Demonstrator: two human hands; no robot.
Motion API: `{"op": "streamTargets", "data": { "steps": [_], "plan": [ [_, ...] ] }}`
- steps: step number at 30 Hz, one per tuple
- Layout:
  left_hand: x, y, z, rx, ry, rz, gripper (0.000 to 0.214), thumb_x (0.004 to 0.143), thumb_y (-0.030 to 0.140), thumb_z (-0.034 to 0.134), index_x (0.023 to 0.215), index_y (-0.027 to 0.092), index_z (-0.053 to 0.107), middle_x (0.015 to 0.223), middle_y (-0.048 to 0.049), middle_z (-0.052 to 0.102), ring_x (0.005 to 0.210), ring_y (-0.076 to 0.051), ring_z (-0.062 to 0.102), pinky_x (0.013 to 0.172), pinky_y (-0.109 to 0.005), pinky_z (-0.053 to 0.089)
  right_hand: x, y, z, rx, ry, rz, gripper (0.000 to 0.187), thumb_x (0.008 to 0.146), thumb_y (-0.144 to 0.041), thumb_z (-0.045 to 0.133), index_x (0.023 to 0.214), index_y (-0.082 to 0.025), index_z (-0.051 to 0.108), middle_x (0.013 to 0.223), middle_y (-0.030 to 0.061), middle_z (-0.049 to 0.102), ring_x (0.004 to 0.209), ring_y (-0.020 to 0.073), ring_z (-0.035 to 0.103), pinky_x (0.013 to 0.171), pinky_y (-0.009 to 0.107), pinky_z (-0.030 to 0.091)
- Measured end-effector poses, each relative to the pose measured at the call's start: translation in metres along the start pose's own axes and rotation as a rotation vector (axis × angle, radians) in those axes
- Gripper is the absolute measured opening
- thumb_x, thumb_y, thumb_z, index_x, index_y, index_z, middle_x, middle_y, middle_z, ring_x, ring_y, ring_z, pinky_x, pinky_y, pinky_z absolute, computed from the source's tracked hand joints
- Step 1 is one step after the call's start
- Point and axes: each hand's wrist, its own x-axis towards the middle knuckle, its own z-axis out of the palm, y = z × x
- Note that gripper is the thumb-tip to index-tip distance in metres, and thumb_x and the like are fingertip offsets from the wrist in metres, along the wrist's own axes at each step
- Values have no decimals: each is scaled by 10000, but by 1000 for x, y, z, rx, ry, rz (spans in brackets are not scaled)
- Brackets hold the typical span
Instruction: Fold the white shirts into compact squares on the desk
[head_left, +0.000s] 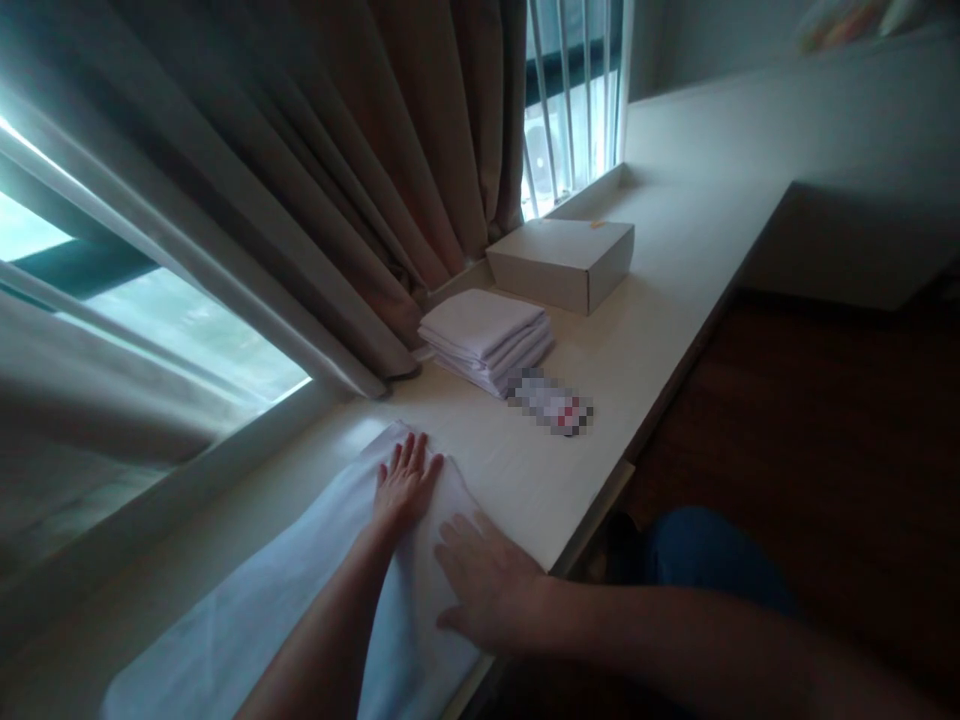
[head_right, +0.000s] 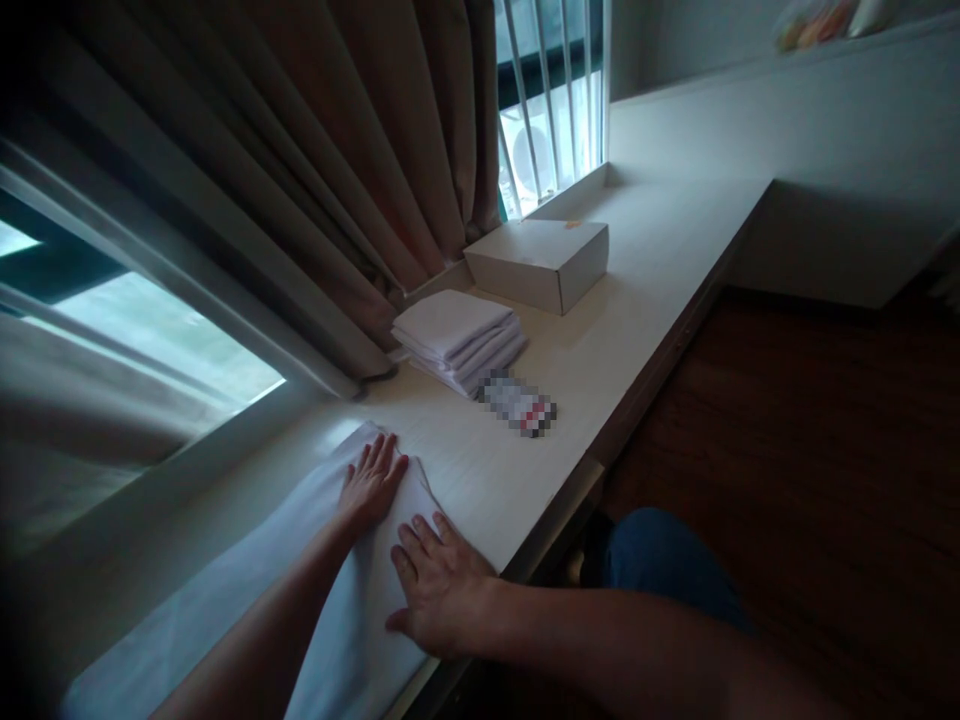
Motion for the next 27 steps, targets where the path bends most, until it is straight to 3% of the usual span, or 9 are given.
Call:
{"op": "streamTargets", "data": {
  "steps": [4,10,16,18,21,24,27],
  "plan": [
    [25,-16,-1,26,22,6,647,921,603,151,1512,343,116,1604,-6,77,1458,-299,114,1122,-545,212,0,0,-4,-17,-27,2,732,939,-593,364,1435,-54,377,1529,175,270,1448,300,115,1188,492,101],
    [54,-35,4,-21,59,2,699,910,622,173,1521,292,99,1602,-31,107,1454,-326,116,1120,-568,197,-1,1,-4,-76,-13,-16,708,957,-556,354,1452,-50,339,1550,163,219,1453,294,73,1191,490,106],
    [55,-34,-7,-84,76,27,720,916,612,194,1526,244,91,1601,-44,102,1461,-295,90,1150,-529,170,1,-2,-4,-177,-6,-44,680,969,-529,334,1433,-33,360,1537,187,249,1447,320,100,1184,507,105],
    [38,-36,-17,-82,177,58,721,928,586,212,1527,203,91,1601,-66,98,1465,-265,80,1165,-488,154,2,-5,-3,-215,-10,-43,662,970,-511,340,1417,-25,383,1525,199,274,1440,339,125,1177,527,103],
    [-13,-56,-28,-48,298,88,673,950,529,219,1520,178,146,1588,-82,178,1466,-218,102,1175,-448,145,5,-10,-2,-255,-30,-38,647,958,-515,368,1387,-34,427,1493,212,335,1421,359,186,1153,561,138],
    [-82,-99,-24,43,235,74,610,954,510,236,1502,242,233,1583,-61,205,1467,-224,98,1167,-484,148,15,-16,-3,-275,-38,-33,619,915,-518,468,1317,-49,499,1428,234,418,1360,382,297,1102,598,211],
    [-140,-147,-12,122,130,-38,582,943,529,251,1485,317,267,1600,-48,127,1468,-286,49,1129,-588,155,35,-20,-5,-251,-52,13,491,868,-506,561,1117,-87,618,1203,216,588,1156,355,493,1015,576,333]
  ]
}}
